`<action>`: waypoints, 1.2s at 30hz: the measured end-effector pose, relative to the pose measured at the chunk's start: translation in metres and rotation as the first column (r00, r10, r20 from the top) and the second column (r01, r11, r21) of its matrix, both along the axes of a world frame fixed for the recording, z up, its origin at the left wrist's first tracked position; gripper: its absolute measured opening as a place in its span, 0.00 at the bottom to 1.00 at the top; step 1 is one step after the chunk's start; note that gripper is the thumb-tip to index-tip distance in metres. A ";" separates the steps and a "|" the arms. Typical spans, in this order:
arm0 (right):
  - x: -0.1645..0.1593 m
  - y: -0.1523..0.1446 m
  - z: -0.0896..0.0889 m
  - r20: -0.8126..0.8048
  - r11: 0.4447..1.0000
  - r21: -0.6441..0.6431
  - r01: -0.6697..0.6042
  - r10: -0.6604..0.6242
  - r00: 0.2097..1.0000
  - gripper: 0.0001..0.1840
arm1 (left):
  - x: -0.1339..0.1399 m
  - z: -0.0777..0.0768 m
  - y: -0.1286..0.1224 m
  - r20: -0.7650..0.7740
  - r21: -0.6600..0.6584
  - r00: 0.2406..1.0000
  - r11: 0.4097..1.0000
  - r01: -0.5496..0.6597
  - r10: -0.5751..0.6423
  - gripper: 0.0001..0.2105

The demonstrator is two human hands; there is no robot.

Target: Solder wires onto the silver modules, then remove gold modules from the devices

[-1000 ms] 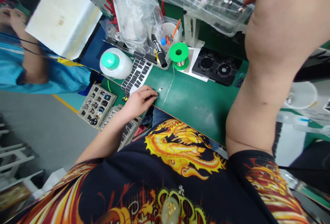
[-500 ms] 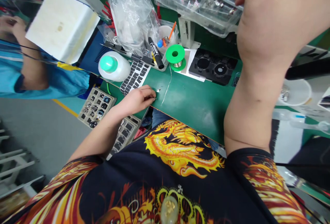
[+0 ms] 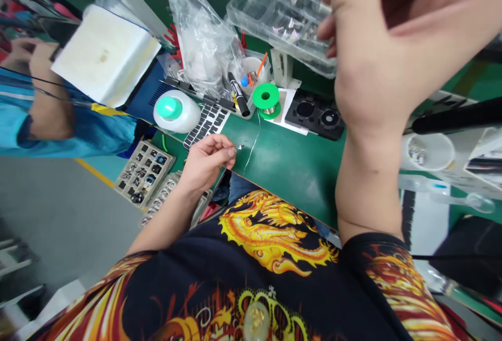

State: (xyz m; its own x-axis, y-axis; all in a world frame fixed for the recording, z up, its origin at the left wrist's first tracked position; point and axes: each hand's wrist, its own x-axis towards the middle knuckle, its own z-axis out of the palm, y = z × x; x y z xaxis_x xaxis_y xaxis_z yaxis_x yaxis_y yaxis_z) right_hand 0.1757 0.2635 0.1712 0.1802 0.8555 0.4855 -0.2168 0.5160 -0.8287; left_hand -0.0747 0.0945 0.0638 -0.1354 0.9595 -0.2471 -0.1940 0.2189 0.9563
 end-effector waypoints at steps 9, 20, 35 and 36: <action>-0.035 -0.064 -0.005 0.392 0.947 0.322 0.007 -0.140 0.909 0.01 | 0.020 0.056 0.021 0.499 -0.043 0.866 0.999 -0.010 0.030 0.12; -0.061 -0.079 -0.035 0.420 0.887 0.449 -0.108 -0.102 0.902 0.12 | 0.012 0.073 0.034 0.643 0.026 0.766 0.999 -0.038 0.013 0.05; -0.070 -0.082 -0.052 0.429 0.869 0.495 -0.017 -0.227 0.874 0.11 | 0.019 0.074 0.034 0.602 0.063 0.794 0.986 -0.157 0.088 0.09; -0.070 -0.082 -0.052 0.433 0.854 0.520 -0.016 -0.247 0.867 0.11 | 0.020 0.074 0.035 0.598 0.065 0.796 0.983 -0.169 0.098 0.10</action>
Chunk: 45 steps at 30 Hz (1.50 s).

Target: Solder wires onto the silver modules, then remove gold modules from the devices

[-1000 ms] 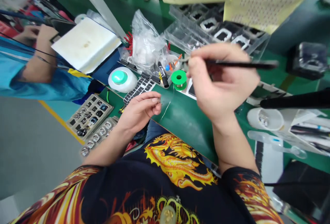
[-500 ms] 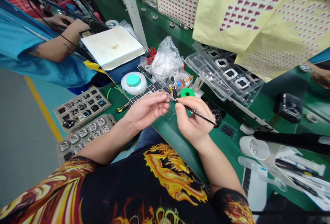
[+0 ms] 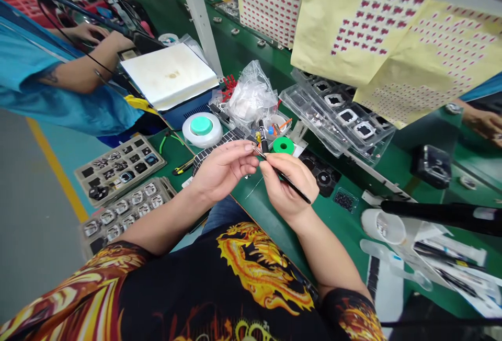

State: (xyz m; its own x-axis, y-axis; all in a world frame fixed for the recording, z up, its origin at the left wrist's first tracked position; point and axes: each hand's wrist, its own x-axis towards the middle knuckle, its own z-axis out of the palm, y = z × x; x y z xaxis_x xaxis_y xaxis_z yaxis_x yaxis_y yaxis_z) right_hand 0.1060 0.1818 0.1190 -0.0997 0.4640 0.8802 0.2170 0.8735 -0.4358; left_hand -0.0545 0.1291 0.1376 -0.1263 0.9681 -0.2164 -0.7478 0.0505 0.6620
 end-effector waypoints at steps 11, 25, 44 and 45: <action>0.004 0.005 -0.008 0.148 0.982 0.187 -0.027 -0.001 0.989 0.19 | 0.004 0.000 0.003 -0.100 -0.028 0.993 0.998 -0.060 0.057 0.15; 0.000 0.004 0.000 0.048 0.996 0.084 0.021 -0.025 0.999 0.13 | 0.000 -0.009 0.006 -0.138 0.013 0.990 0.999 -0.039 0.041 0.14; -0.001 0.004 0.016 -0.280 0.810 -0.457 -0.367 0.261 0.924 0.03 | -0.020 -0.010 -0.002 -0.398 0.054 0.916 0.998 -0.022 0.042 0.09; -0.001 0.005 0.018 -0.283 0.796 -0.470 -0.381 0.273 0.919 0.03 | -0.021 -0.010 -0.002 -0.412 0.044 0.911 0.999 0.000 0.018 0.10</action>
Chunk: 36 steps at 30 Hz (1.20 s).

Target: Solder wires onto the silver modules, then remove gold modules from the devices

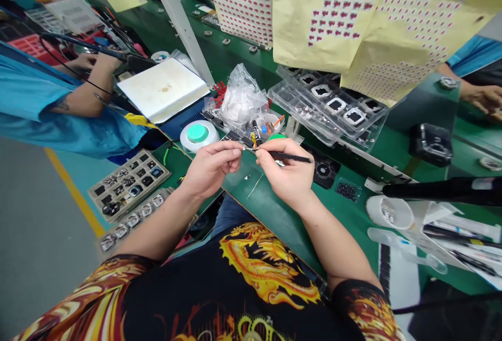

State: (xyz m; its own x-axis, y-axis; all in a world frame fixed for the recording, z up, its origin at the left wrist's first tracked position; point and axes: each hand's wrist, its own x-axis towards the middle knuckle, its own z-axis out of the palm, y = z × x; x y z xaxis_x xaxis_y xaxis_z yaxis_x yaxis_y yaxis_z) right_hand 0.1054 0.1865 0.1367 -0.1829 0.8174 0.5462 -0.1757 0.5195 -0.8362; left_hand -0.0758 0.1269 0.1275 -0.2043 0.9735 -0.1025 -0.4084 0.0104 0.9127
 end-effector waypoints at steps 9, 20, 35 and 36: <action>0.008 0.005 0.014 0.084 0.999 -0.021 -0.037 0.038 0.996 0.12 | -0.016 0.010 0.005 -0.113 -0.120 0.964 0.967 0.227 -0.240 0.10; 0.019 0.013 0.021 0.159 0.984 -0.086 -0.158 0.170 0.973 0.16 | -0.023 0.041 0.013 -0.426 -0.088 0.852 0.951 0.295 -0.304 0.07; 0.024 0.010 0.026 0.299 0.961 -0.231 -0.149 0.216 0.930 0.13 | -0.027 0.065 0.016 -0.761 -0.207 0.456 0.839 0.503 -0.462 0.14; 0.024 0.010 0.026 0.301 0.961 -0.234 -0.148 0.217 0.929 0.12 | -0.027 0.065 0.016 -0.765 -0.211 0.446 0.836 0.507 -0.464 0.15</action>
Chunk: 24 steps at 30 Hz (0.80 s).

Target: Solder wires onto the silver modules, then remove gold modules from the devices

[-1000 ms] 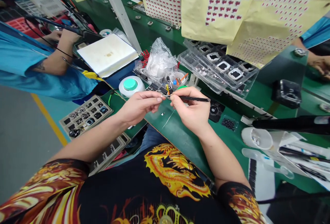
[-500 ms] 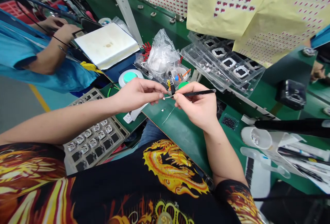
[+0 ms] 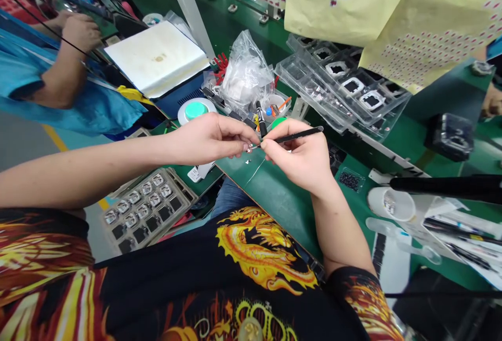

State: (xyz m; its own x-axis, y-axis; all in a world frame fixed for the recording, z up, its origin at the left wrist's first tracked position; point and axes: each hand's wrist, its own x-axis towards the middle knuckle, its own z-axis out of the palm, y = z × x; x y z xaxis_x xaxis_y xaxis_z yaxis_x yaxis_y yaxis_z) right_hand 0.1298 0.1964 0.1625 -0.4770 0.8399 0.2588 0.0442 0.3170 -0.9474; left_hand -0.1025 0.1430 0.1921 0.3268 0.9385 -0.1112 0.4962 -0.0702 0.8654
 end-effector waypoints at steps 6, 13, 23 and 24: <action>0.003 0.003 -0.002 0.026 0.999 -0.023 -0.041 0.041 0.999 0.10 | 0.001 -0.001 0.001 -0.067 0.046 0.998 0.999 0.019 -0.016 0.15; 0.000 0.002 -0.002 0.006 0.998 -0.015 -0.056 0.056 0.998 0.07 | 0.001 0.000 0.001 -0.076 0.068 0.997 0.997 0.032 -0.026 0.16; 0.000 0.002 -0.006 0.006 0.998 -0.022 -0.060 0.060 0.998 0.06 | 0.002 0.001 0.000 -0.045 0.061 0.999 0.998 0.033 -0.030 0.14; 0.000 0.002 -0.005 0.007 0.998 -0.024 -0.060 0.060 0.998 0.06 | 0.002 0.001 0.000 -0.045 0.058 0.999 0.998 0.033 -0.030 0.14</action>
State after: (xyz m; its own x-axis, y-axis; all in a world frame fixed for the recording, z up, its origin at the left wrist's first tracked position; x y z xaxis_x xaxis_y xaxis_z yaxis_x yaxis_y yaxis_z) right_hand 0.1299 0.1987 0.1570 -0.5285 0.8156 0.2355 0.0332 0.2970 -0.9543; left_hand -0.1009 0.1425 0.1931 0.3520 0.9332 -0.0717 0.5306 -0.1359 0.8366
